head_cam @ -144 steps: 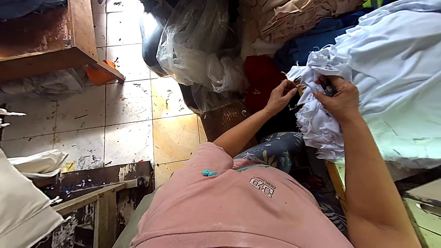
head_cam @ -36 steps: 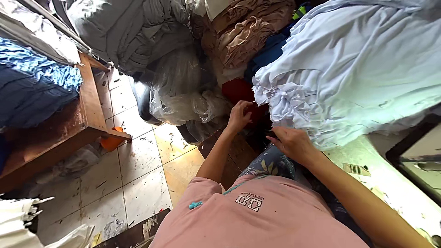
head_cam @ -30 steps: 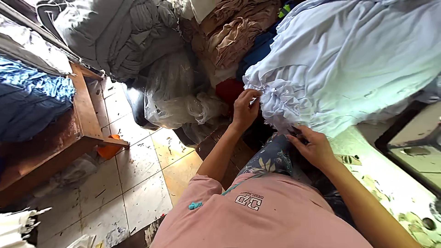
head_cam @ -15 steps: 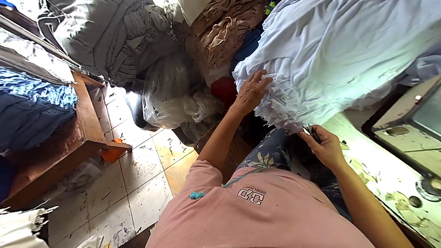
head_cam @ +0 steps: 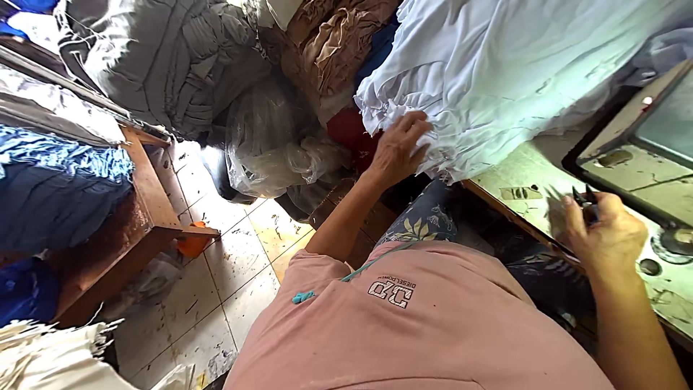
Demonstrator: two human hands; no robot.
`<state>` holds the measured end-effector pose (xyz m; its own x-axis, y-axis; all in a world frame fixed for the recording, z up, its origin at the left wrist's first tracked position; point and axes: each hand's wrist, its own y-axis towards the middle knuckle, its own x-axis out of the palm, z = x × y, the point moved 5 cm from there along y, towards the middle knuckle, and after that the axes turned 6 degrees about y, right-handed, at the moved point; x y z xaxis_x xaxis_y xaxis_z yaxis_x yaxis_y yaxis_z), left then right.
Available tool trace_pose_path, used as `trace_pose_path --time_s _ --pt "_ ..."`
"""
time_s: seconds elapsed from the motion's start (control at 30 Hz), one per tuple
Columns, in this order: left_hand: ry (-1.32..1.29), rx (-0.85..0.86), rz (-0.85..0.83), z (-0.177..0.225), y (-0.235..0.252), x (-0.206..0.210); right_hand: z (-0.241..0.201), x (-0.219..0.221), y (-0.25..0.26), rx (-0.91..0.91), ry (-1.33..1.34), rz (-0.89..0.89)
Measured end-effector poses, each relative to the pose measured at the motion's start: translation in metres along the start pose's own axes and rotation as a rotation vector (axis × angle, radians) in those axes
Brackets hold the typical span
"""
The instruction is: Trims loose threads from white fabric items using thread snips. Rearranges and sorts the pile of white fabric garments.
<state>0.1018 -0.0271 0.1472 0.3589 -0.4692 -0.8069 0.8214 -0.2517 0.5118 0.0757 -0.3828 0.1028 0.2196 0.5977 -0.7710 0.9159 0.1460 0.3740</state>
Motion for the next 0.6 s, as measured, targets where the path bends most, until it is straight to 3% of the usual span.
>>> trace_pose_path --time_s 0.13,0.3,0.6 --pt "-0.075 0.217 -0.175 0.042 -0.007 0.042 0.01 0.002 0.0 0.023 0.016 0.016" --pt "-0.012 0.216 -0.171 0.041 -0.009 0.068 0.013 0.004 0.001 0.022 0.04 0.009" --pt "-0.149 0.108 0.005 0.035 -0.032 0.038 0.013 0.004 0.001 0.058 0.067 -0.003"
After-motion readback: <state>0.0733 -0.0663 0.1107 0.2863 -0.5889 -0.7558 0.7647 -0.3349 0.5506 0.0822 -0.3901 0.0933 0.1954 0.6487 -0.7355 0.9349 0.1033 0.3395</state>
